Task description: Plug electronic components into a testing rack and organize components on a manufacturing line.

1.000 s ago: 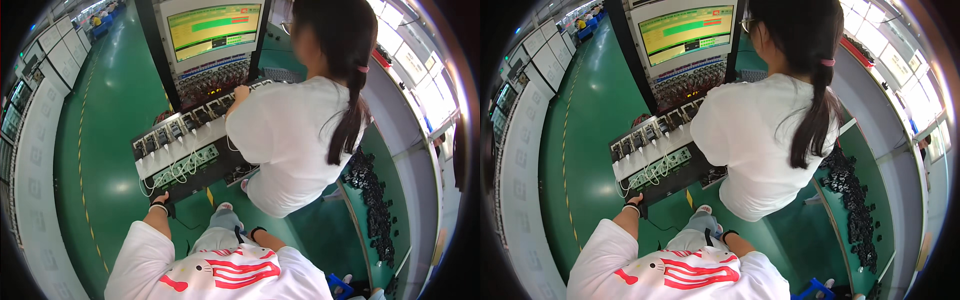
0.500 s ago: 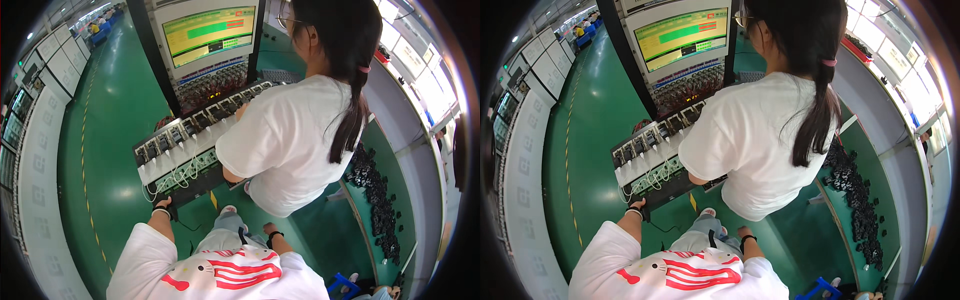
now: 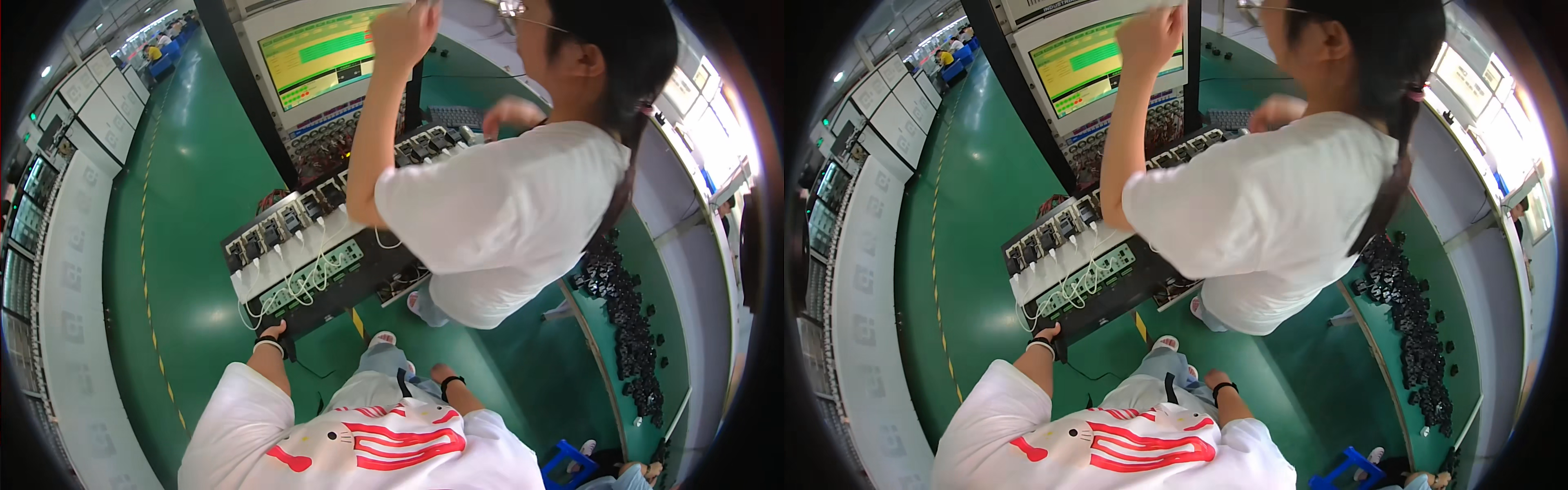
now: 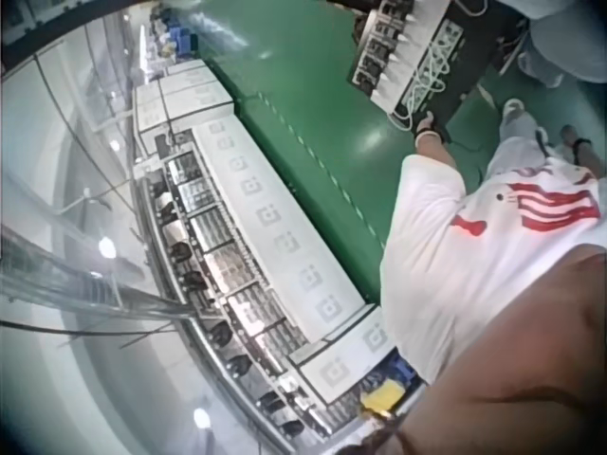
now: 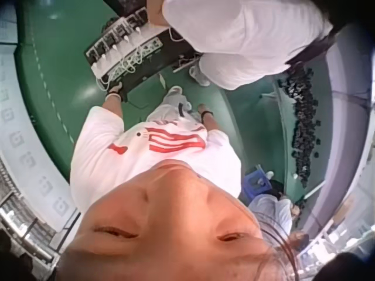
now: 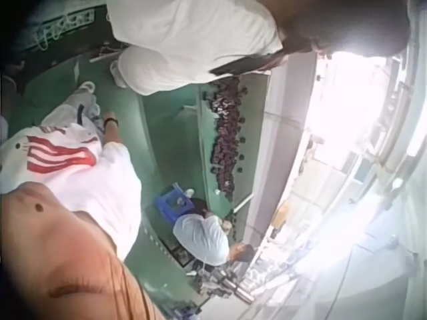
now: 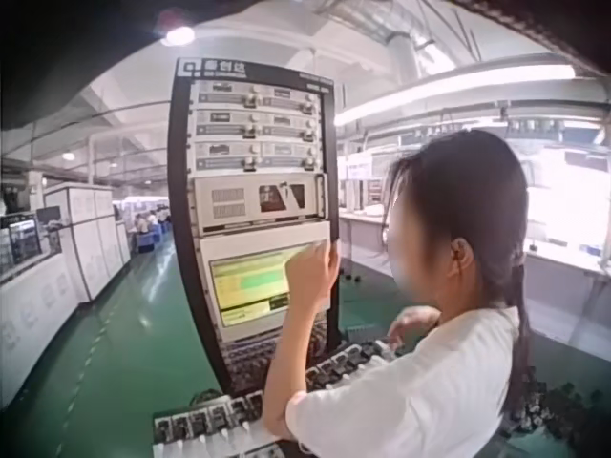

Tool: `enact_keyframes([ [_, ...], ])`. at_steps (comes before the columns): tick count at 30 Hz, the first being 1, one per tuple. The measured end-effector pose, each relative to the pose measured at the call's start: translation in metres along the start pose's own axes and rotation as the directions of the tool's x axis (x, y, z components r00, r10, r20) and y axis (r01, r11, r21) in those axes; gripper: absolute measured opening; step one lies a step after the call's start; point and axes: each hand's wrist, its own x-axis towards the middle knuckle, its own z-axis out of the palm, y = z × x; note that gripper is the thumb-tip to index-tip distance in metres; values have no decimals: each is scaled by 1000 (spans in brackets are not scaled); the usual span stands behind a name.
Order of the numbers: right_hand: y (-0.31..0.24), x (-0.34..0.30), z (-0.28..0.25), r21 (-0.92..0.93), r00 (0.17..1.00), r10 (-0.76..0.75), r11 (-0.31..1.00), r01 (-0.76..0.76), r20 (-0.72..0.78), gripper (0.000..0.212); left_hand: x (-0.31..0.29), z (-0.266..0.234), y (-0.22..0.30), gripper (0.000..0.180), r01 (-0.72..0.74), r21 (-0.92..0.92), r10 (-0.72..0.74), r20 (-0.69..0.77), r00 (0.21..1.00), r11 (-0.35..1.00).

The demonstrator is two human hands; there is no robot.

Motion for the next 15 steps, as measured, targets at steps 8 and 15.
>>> enact_keyframes([
  [8,29,25,5,-58,997,-73,996,72,-15,29,-6,4,-5,82,-41,-154,46,25,999,987],
  [15,-41,5,-62,110,948,-128,989,100,291,33,-1,1,-15,85,-37,-15,37,41,998,999],
])
